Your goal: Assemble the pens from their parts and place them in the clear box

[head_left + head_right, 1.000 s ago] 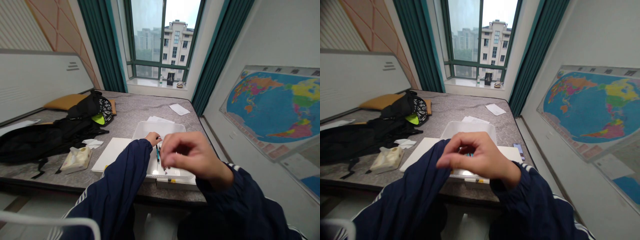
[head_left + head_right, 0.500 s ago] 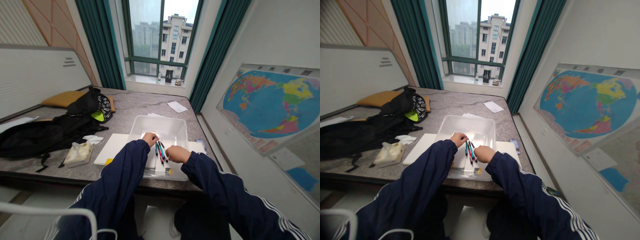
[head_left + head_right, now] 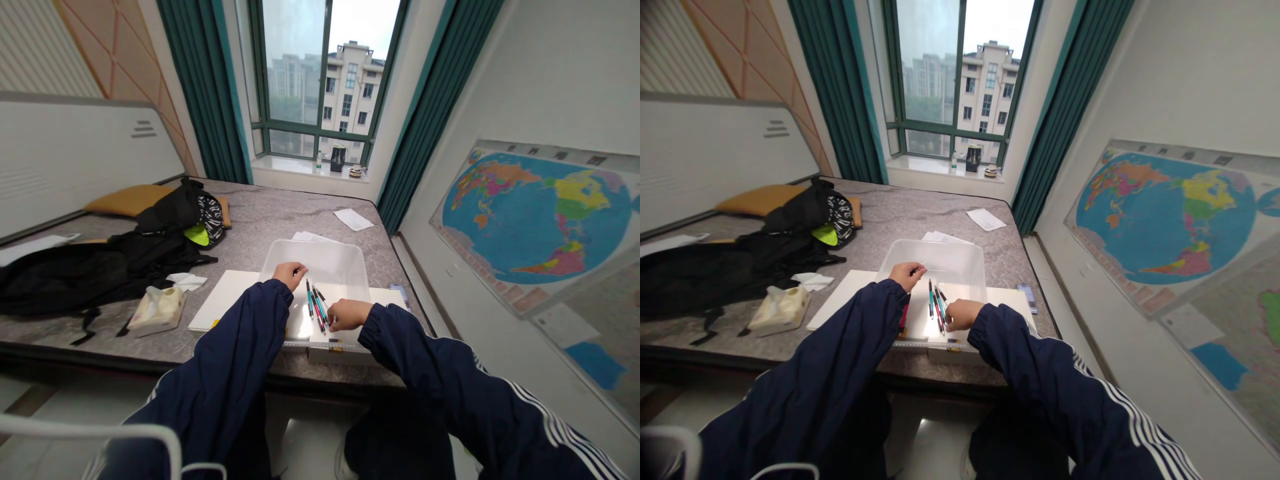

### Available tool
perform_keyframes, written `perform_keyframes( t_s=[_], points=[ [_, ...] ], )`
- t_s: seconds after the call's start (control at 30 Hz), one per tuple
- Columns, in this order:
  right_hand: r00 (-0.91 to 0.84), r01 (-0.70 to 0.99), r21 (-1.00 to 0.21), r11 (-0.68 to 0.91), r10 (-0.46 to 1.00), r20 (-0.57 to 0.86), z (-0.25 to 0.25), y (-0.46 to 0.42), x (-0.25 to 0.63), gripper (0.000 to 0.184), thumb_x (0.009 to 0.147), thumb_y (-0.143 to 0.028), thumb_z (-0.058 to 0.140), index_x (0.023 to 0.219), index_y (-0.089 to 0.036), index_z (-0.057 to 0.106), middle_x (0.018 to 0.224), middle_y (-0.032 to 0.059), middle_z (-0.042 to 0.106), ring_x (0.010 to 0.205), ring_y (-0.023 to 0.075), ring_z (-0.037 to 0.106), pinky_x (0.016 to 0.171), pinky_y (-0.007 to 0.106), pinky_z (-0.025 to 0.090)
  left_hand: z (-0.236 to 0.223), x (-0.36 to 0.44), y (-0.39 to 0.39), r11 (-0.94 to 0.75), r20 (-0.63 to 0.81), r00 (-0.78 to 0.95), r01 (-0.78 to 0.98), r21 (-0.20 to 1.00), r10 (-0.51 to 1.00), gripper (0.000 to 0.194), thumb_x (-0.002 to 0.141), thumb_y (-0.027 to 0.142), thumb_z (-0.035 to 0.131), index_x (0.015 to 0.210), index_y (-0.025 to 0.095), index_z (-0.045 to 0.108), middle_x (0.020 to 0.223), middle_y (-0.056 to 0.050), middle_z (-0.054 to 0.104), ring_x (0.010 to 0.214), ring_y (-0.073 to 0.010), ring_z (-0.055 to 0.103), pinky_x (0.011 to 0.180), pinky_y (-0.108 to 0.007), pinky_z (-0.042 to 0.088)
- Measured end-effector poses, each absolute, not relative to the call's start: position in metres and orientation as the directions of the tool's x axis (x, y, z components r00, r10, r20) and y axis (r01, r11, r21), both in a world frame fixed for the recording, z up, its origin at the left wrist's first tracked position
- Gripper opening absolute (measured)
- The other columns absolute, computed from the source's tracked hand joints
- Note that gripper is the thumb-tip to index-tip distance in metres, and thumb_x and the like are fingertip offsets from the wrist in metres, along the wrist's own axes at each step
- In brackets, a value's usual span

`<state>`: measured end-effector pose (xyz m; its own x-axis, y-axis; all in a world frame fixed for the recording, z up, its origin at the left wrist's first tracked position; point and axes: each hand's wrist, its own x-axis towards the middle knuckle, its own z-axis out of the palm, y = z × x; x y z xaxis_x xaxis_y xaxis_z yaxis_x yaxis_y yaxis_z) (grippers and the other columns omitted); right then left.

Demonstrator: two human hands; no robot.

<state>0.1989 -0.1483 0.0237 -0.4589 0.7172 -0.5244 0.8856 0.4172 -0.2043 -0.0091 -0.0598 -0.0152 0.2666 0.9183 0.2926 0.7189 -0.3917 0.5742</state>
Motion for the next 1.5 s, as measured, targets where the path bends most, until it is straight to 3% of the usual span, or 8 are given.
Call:
perform_keyframes(
  t_s=[0.13,0.23,0.3,0.47,0.77,1.1,1.27,1.5],
  points=[
    [-0.424,0.899,-0.138,0.415,0.753,-0.503,0.033,-0.113,0.198,0.037,0.067,-0.039,0.082,0.099,-0.021,0.077,0.098,0.0088,0.074,0.096,0.0231,0.067,0.077,0.025,0.045,-0.015,-0.007,-0.052,-0.357,0.314,0.193,0.683,0.638,0.93,0.03,0.085,0.036,0.054,0.088,0.016,0.075,0.075,-0.005,0.073,0.072,-0.018,0.062,0.073,-0.027,0.044],
    [-0.35,0.932,-0.074,0.354,0.832,-0.43,0.032,-0.083,0.189,0.025,0.072,-0.028,0.078,0.094,-0.016,0.077,0.099,0.0131,0.073,0.097,0.0241,0.067,0.077,0.026,0.045,-0.012,0.001,-0.047,-0.365,0.308,0.206,0.648,0.669,0.929,0.027,0.084,0.034,0.056,0.086,0.016,0.075,0.074,-0.005,0.073,0.071,-0.0177,0.062,0.072,-0.027,0.044],
    [-0.281,0.959,-0.126,0.253,0.906,-0.316,0.022,-0.067,0.182,0.017,0.076,-0.021,0.074,0.091,-0.014,0.076,0.097,0.0133,0.074,0.094,0.0228,0.068,0.077,0.025,0.046,-0.008,0.006,-0.044,-0.379,0.308,0.224,0.619,0.688,0.925,0.025,0.084,0.032,0.056,0.086,0.016,0.075,0.073,-0.005,0.073,0.07,-0.0173,0.063,0.071,-0.026,0.044],
    [-0.179,0.96,-0.231,0.158,0.981,-0.074,-0.028,-0.048,0.171,0.025,0.087,-0.024,0.062,0.109,-0.015,0.07,0.111,0.0124,0.07,0.107,0.0204,0.064,0.089,0.025,0.043,-0.006,0.012,-0.038,-0.384,0.308,0.229,0.579,0.72,0.923,0.024,0.084,0.031,0.056,0.085,0.017,0.076,0.076,-0.004,0.074,0.073,-0.0168,0.064,0.074,-0.026,0.045],
    [-0.158,0.958,-0.26,0.118,0.977,-0.14,-0.07,-0.038,0.167,0.022,0.083,-0.029,0.067,0.096,-0.012,0.074,0.101,0.0146,0.073,0.1,0.0228,0.067,0.083,0.024,0.046,-0.016,0.004,-0.033,-0.268,0.195,0.184,0.601,0.753,0.963,0.019,0.08,0.028,0.062,0.085,0.017,0.077,0.078,-0.006,0.076,0.078,-0.0187,0.066,0.078,-0.027,0.047],
    [-0.216,0.951,-0.257,0.172,0.964,-0.154,-0.082,-0.037,0.157,0.024,0.077,-0.01,0.062,0.098,-0.005,0.073,0.101,0.0221,0.072,0.1,0.0281,0.068,0.084,0.027,0.048,-0.017,0.004,-0.032,-0.258,0.187,0.178,0.65,0.714,0.966,0.018,0.079,0.025,0.062,0.087,0.017,0.076,0.082,-0.005,0.076,0.083,-0.0186,0.067,0.079,-0.028,0.048],
    [-0.214,0.94,-0.293,0.174,0.971,-0.109,-0.072,-0.039,0.157,0.025,0.079,-0.011,0.06,0.099,-0.004,0.073,0.102,0.0226,0.071,0.102,0.0292,0.067,0.086,0.029,0.047,-0.02,0.003,-0.032,-0.219,0.166,0.144,0.683,0.697,0.976,0.019,0.082,0.027,0.06,0.088,0.017,0.075,0.084,-0.005,0.076,0.085,-0.0182,0.067,0.08,-0.027,0.047],
    [-0.144,0.878,-0.448,0.167,0.986,0.085,-0.043,-0.033,0.157,0.032,0.089,-0.014,0.054,0.117,-0.01,0.068,0.117,0.0137,0.069,0.111,0.0195,0.062,0.099,0.025,0.041,-0.025,-0.001,-0.028,-0.105,0.079,0.07,0.725,0.68,0.994,0.018,0.082,0.026,0.06,0.084,0.017,0.075,0.083,-0.005,0.076,0.087,-0.0178,0.068,0.081,-0.025,0.047]
  ],
)
